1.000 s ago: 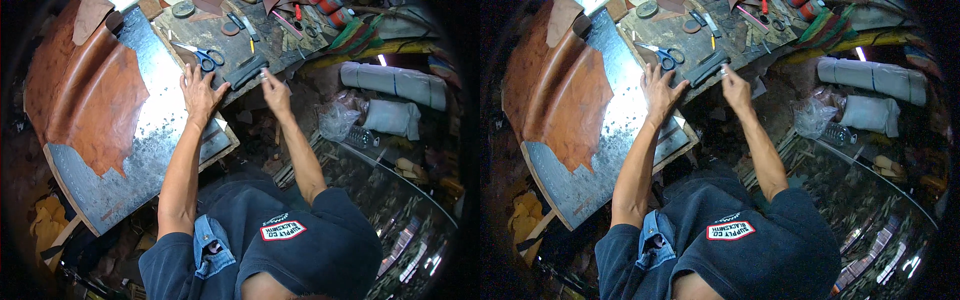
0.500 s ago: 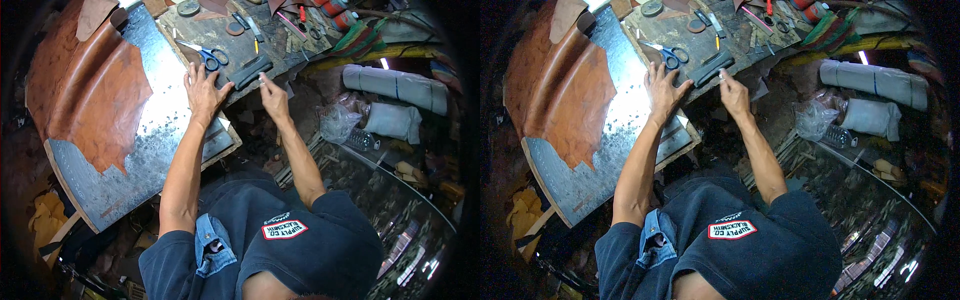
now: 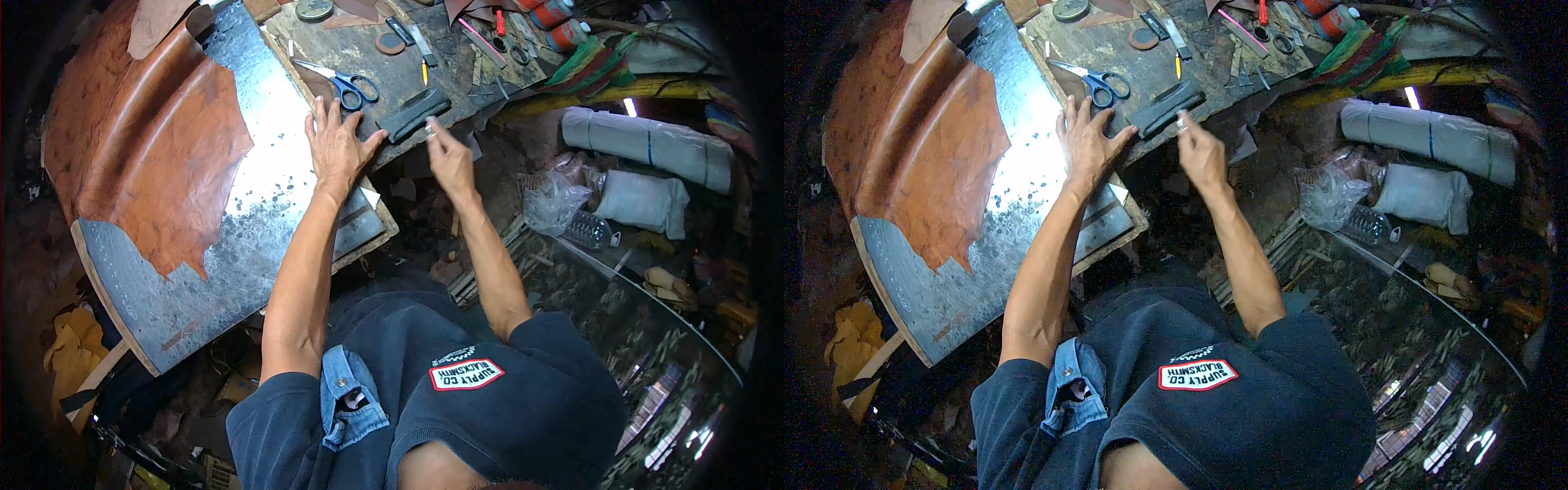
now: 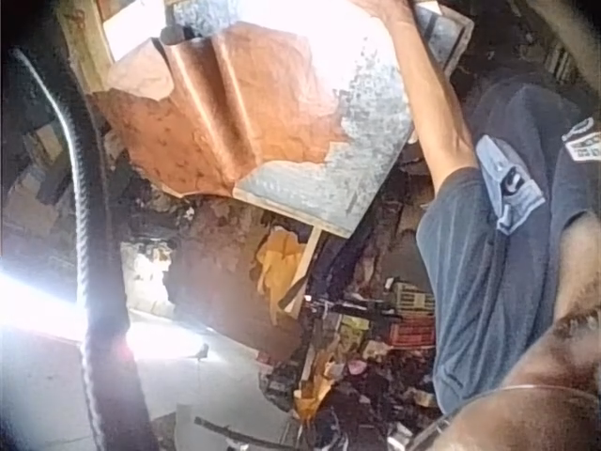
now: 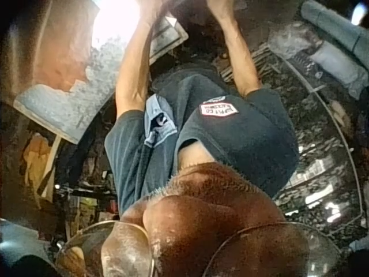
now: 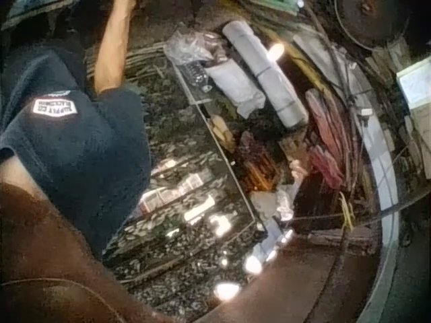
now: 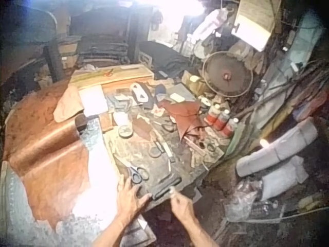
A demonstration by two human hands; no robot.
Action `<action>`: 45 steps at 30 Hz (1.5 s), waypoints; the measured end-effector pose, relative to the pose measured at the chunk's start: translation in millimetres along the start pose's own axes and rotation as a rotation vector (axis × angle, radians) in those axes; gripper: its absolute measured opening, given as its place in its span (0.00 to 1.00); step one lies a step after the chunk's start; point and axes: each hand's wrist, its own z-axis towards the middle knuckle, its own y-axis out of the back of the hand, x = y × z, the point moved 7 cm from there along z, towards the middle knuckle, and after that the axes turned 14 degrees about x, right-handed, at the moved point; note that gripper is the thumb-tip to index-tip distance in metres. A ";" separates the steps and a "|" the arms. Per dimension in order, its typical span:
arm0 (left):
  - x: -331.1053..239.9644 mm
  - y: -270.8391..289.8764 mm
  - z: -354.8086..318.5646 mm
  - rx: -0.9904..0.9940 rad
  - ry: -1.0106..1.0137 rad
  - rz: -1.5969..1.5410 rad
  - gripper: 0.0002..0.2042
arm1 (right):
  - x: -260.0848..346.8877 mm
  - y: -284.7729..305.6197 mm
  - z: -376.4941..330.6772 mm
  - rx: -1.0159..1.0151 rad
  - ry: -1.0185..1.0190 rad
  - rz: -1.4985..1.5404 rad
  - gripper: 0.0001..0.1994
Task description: Cutting and marking leather pieces for shoe manufacturing using a pattern.
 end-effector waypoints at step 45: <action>0.3 0.4 -0.4 -0.014 -0.020 -0.028 0.28 | -4.4 8.3 8.9 -0.024 0.034 -0.075 0.18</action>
